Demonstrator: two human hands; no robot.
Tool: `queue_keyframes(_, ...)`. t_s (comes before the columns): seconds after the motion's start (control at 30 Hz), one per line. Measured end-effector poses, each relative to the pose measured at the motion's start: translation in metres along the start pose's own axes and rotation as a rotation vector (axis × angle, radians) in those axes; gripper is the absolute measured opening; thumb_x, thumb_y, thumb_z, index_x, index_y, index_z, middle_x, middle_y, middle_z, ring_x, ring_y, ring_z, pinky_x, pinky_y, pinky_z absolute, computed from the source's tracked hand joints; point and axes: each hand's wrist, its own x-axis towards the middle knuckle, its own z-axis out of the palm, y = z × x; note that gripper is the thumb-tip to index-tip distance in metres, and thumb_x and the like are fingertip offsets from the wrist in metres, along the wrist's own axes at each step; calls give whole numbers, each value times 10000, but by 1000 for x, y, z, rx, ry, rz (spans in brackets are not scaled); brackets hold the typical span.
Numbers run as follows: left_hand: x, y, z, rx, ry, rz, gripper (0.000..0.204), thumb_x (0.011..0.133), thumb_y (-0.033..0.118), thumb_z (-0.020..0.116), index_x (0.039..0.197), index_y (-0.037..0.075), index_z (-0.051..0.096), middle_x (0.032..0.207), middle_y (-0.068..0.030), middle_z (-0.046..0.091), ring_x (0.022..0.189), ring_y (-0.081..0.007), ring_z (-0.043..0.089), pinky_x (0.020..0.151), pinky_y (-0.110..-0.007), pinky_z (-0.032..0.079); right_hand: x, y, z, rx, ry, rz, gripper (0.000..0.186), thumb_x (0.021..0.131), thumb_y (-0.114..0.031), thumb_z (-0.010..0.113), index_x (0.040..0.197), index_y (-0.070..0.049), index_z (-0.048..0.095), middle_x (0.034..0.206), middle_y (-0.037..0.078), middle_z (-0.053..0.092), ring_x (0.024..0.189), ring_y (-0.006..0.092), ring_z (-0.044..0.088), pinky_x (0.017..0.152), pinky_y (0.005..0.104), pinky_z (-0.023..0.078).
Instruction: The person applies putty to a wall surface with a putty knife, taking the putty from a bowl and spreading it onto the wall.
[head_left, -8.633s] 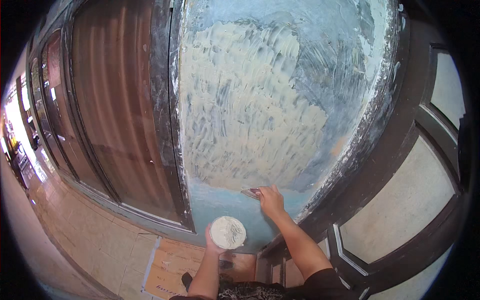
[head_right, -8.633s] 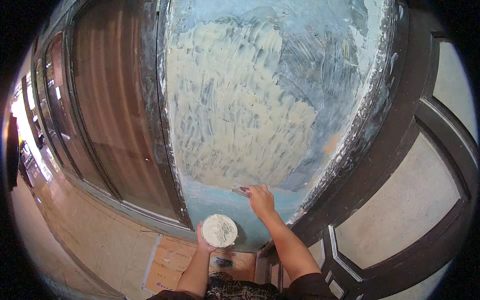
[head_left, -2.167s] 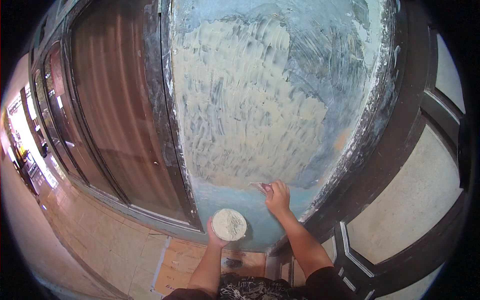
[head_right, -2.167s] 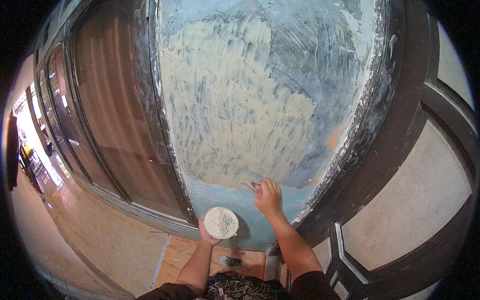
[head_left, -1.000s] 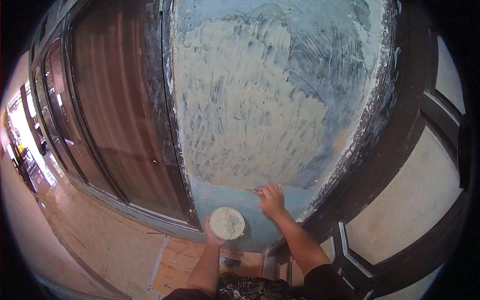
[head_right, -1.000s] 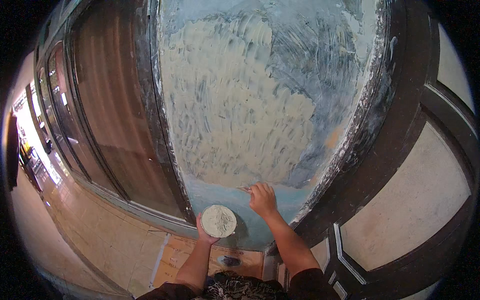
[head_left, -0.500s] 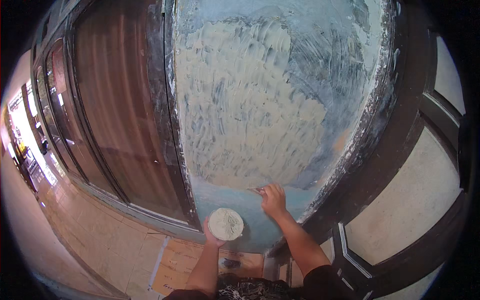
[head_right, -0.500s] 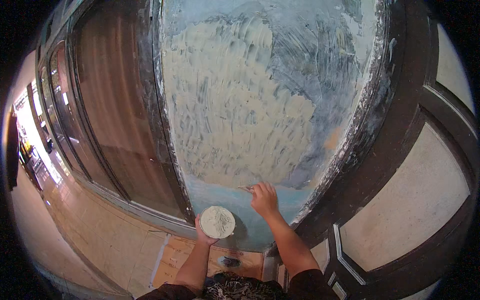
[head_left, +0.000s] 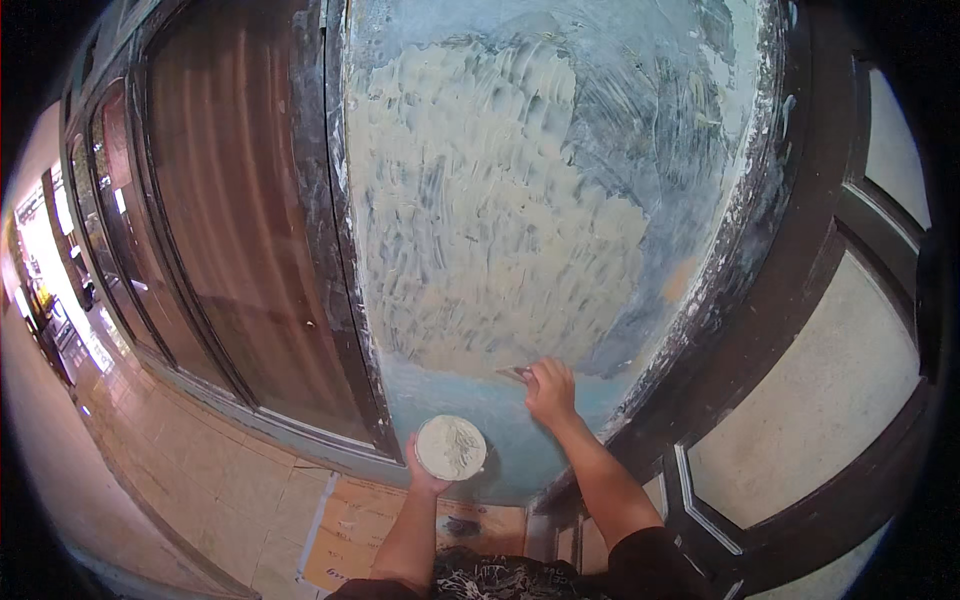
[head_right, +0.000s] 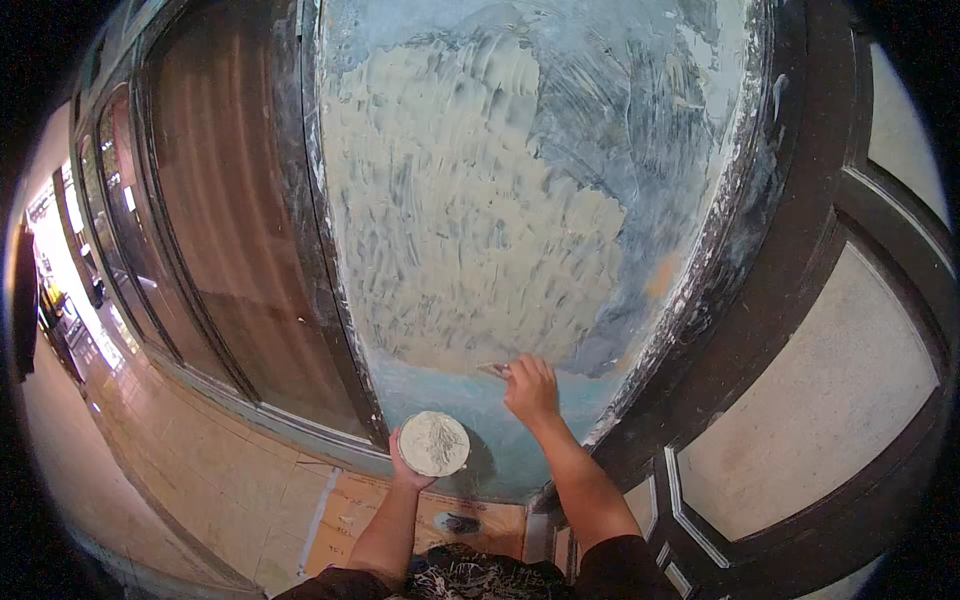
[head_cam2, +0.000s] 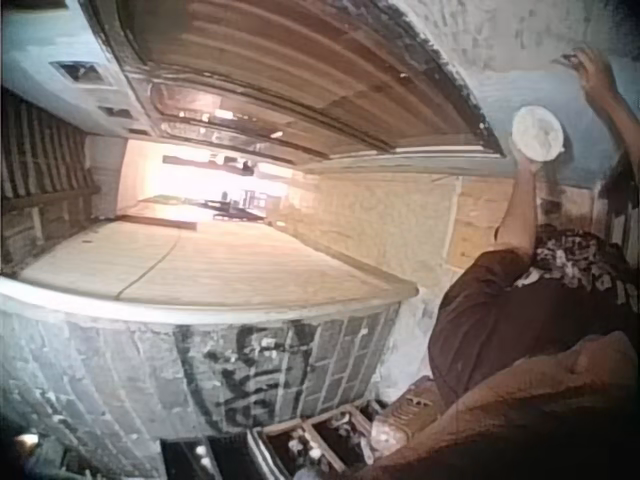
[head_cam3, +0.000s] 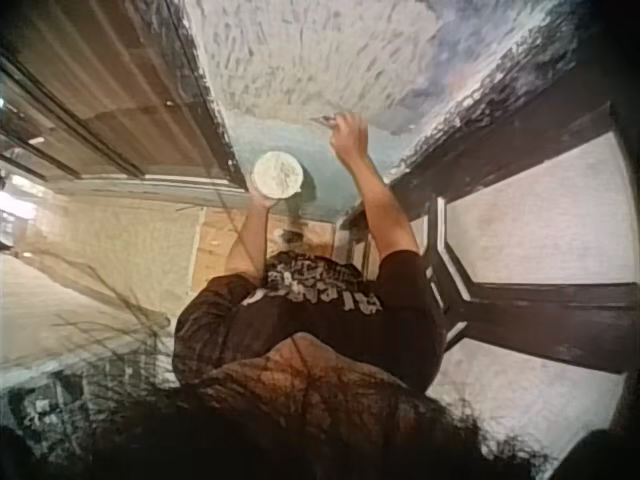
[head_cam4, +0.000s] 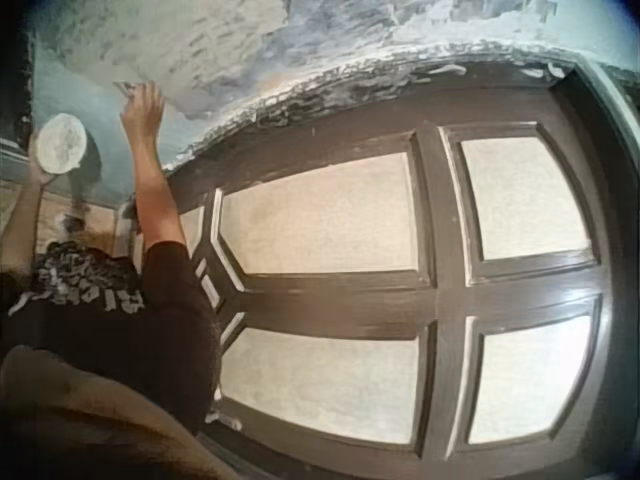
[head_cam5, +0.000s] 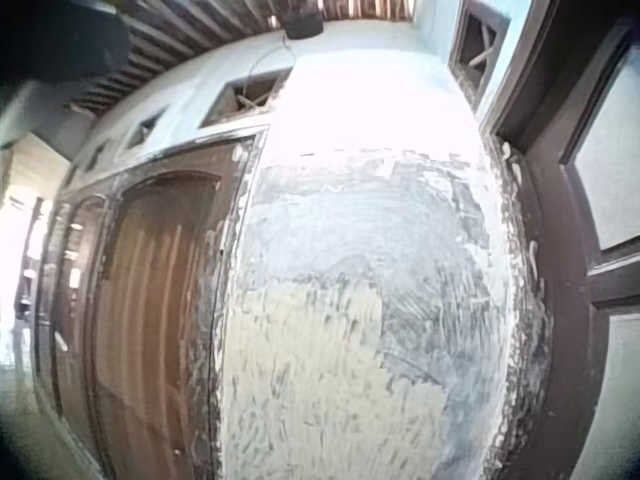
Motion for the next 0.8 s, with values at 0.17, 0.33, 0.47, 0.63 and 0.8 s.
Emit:
queue_keyframes(0.17, -8, 2, 19, -28, -16, -43, 792, 922, 689, 356, 1471, 141, 510, 1475, -135, 533, 1333, -411, 504, 1115, -620, 381, 6, 2, -5, 85, 91, 34, 131, 793, -47, 660, 919, -52, 626, 934, 106, 626, 885, 360, 584, 766, 465, 456)
queue_keyframes(0.33, -9, 0, 17, -1, 37, 1, 831, 893, 722, 375, 1469, 139, 512, 1474, -140, 536, 1328, -436, 506, 1068, -693, 384, -16, -2, 5, -42, -42, -62, 141, 770, -48, 682, 901, -71, 637, 943, 86, 614, 902, 333, 587, 755, 454, 442)
queue_keyframes(0.47, -12, 2, 22, -23, 1, -14, 840, 892, 725, 381, 1467, 127, 513, 1471, -152, 538, 1322, -439, 513, 1077, -667, 393, 4, -5, 1, -79, 29, 50, 151, 767, -51, 682, 911, -73, 640, 937, 85, 614, 912, 337, 586, 764, 453, 436)
queue_keyframes(0.63, -15, 1, 31, -14, 40, -23, 832, 904, 724, 362, 1465, 129, 517, 1453, -145, 556, 1313, -424, 526, 1088, -644, 396, 4, -1, -7, -9, 82, 47, 138, 773, -53, 678, 904, -71, 639, 923, 91, 609, 914, 338, 588, 762, 453, 441)
queue_keyframes(0.8, -12, -1, 25, -23, 66, 6, 832, 904, 731, 362, 1462, 135, 523, 1456, -140, 557, 1316, -415, 527, 1098, -633, 392, -24, 0, 4, 7, -21, -35, 144, 764, -54, 687, 899, -71, 640, 912, 92, 599, 892, 329, 587, 747, 444, 446)
